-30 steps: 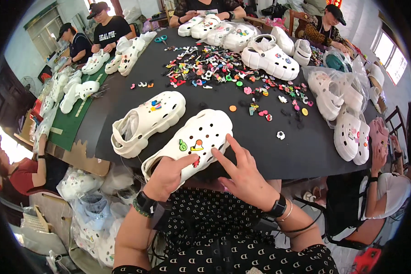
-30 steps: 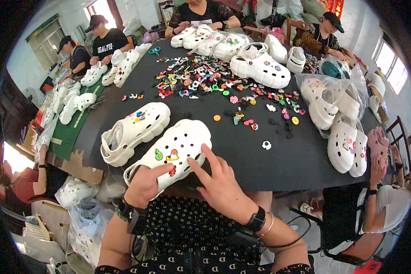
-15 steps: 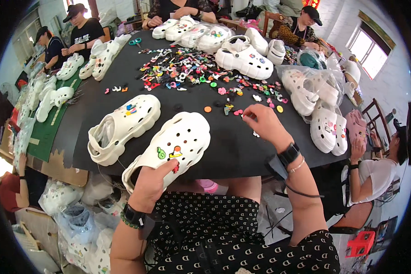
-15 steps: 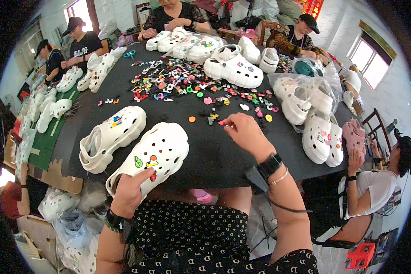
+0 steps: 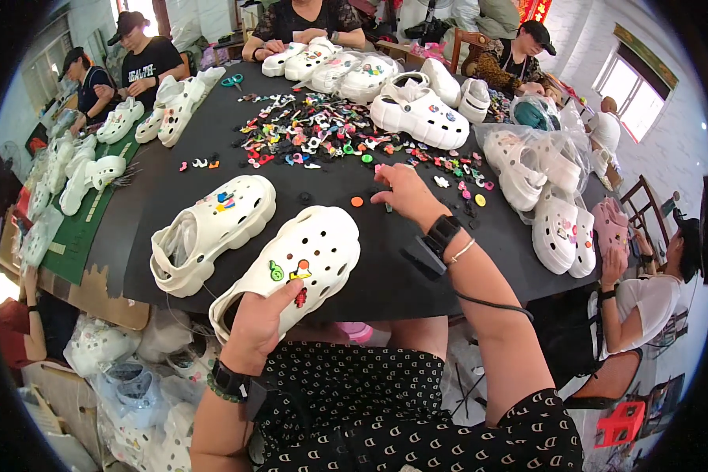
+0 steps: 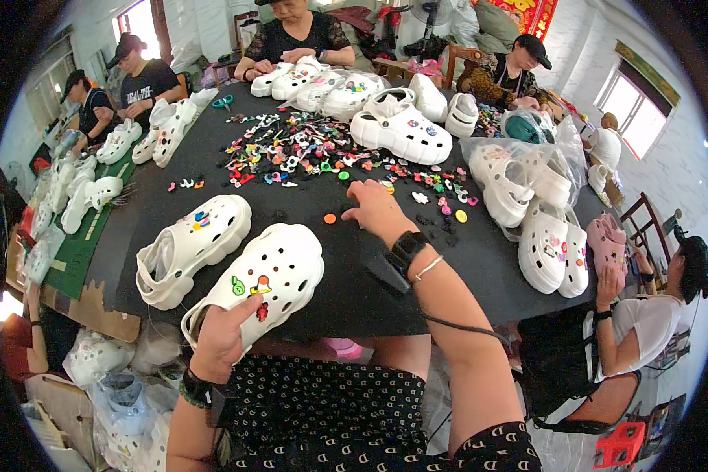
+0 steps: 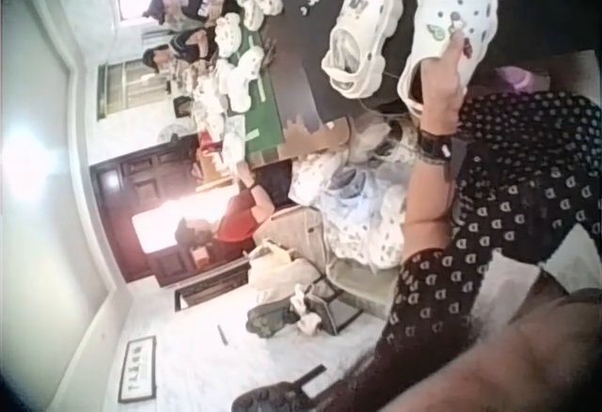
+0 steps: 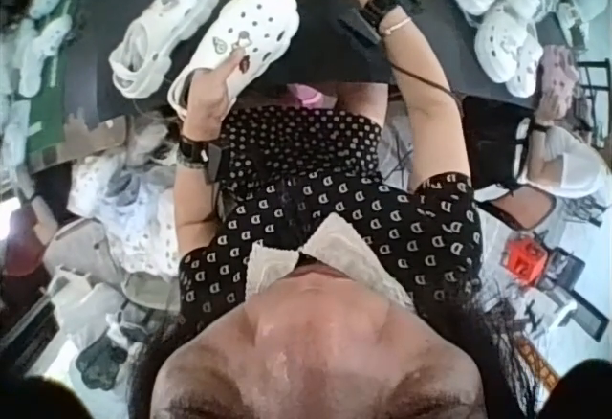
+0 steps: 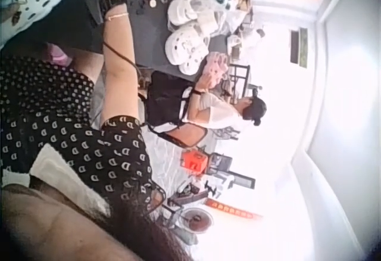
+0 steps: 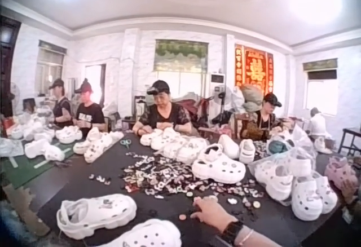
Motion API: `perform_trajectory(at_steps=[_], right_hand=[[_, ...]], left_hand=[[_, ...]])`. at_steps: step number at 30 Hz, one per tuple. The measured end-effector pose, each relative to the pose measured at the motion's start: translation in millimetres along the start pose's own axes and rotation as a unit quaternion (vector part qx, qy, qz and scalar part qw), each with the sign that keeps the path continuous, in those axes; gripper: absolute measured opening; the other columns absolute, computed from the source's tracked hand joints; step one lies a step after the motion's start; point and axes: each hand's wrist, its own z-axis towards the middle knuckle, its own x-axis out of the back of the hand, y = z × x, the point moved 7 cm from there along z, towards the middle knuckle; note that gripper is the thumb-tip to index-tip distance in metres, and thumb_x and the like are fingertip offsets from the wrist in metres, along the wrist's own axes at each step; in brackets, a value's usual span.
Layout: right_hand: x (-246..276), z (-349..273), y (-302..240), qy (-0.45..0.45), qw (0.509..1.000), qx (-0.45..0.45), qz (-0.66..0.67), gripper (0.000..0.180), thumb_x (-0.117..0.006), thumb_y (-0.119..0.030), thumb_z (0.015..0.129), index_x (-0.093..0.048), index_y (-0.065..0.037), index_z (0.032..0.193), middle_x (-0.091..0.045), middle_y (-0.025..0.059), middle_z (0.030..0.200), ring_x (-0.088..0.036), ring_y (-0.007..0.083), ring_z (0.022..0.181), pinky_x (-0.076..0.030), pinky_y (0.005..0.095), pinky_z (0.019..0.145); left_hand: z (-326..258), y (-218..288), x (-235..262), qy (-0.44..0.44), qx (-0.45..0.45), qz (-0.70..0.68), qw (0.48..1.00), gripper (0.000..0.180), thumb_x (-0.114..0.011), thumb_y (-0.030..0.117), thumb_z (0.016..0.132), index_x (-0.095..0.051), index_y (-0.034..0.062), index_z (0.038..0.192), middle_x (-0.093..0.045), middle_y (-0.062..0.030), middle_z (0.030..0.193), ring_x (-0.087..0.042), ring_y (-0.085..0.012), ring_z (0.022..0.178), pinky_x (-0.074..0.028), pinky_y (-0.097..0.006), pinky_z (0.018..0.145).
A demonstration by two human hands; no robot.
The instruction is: Decorating white clogs with colorful charms and packaging them in plastic bags.
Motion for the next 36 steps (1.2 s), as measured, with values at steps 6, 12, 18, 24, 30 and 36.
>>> perform_trajectory(at_steps=[6, 12, 18, 24, 30, 36], right_hand=[[-24, 19, 18, -0.067, 0.998, -0.005, -0.016, 0.034, -0.084, -0.019, 0.066, -0.061, -0.005, 0.086, -0.064, 0.0124, 0.085, -0.061, 0.0319, 0.089, -0.048, 0.0412, 0.077], [-1, 12, 2, -0.028, 0.999, -0.009, -0.028, 0.021, -0.076, -0.017, 0.075, -0.063, -0.002, 0.084, -0.066, 0.0129, 0.074, -0.065, 0.0298, 0.074, -0.049, 0.0388, 0.065], [62, -16, -75, 0.050, 0.996, 0.012, 0.070, 0.016, -0.066, -0.013, 0.082, -0.060, 0.001, 0.088, -0.066, 0.0157, 0.077, -0.065, 0.0271, 0.067, -0.052, 0.0355, 0.063], [62, -55, -157, -0.064, 0.976, 0.135, 0.157, 0.015, -0.066, -0.009, 0.087, -0.060, 0.001, 0.096, -0.065, 0.0095, 0.076, -0.063, 0.0147, 0.066, -0.050, 0.0287, 0.061], [39, -73, -188, -0.093, 0.971, 0.209, 0.066, 0.013, -0.064, -0.011, 0.085, -0.057, -0.002, 0.091, -0.059, 0.0148, 0.081, -0.061, 0.0341, 0.083, -0.049, 0.0439, 0.074], [38, -75, -198, -0.038, 0.971, 0.236, 0.015, 0.015, -0.067, -0.008, 0.082, -0.058, -0.003, 0.092, -0.058, 0.0126, 0.081, -0.059, 0.0324, 0.083, -0.049, 0.0419, 0.074]], left_hand=[[-2, 1, -2, 0.001, -0.015, 0.014, 1.000, 0.045, -0.062, -0.004, 0.089, -0.049, -0.0048, 0.132, -0.062, -0.0144, 0.124, -0.063, -0.0229, 0.109, -0.053, -0.037, 0.094], [1, -2, -3, -0.024, 0.011, 0.010, 1.000, 0.045, -0.063, -0.003, 0.089, -0.049, -0.0057, 0.132, -0.061, -0.0126, 0.125, -0.062, -0.0183, 0.108, -0.051, -0.031, 0.093], [0, -1, -4, -0.030, 0.017, 0.007, 0.999, 0.045, -0.062, -0.002, 0.088, -0.049, -0.0058, 0.132, -0.062, -0.0126, 0.123, -0.063, -0.0190, 0.106, -0.052, -0.032, 0.091], [0, 4, -9, -0.033, 0.028, -0.013, 0.999, 0.046, -0.061, -0.003, 0.088, -0.048, -0.0046, 0.133, -0.062, -0.0129, 0.123, -0.063, -0.0199, 0.107, -0.053, -0.032, 0.092], [0, 7, -12, -0.044, 0.018, -0.003, 0.999, 0.048, -0.060, -0.004, 0.088, -0.047, -0.0033, 0.134, -0.062, -0.0119, 0.124, -0.063, -0.0195, 0.108, -0.052, -0.032, 0.092], [0, 6, -13, -0.040, 0.034, 0.008, 0.999, 0.047, -0.059, -0.004, 0.087, -0.048, -0.0020, 0.133, -0.062, -0.0106, 0.123, -0.063, -0.0191, 0.107, -0.052, -0.033, 0.092]])
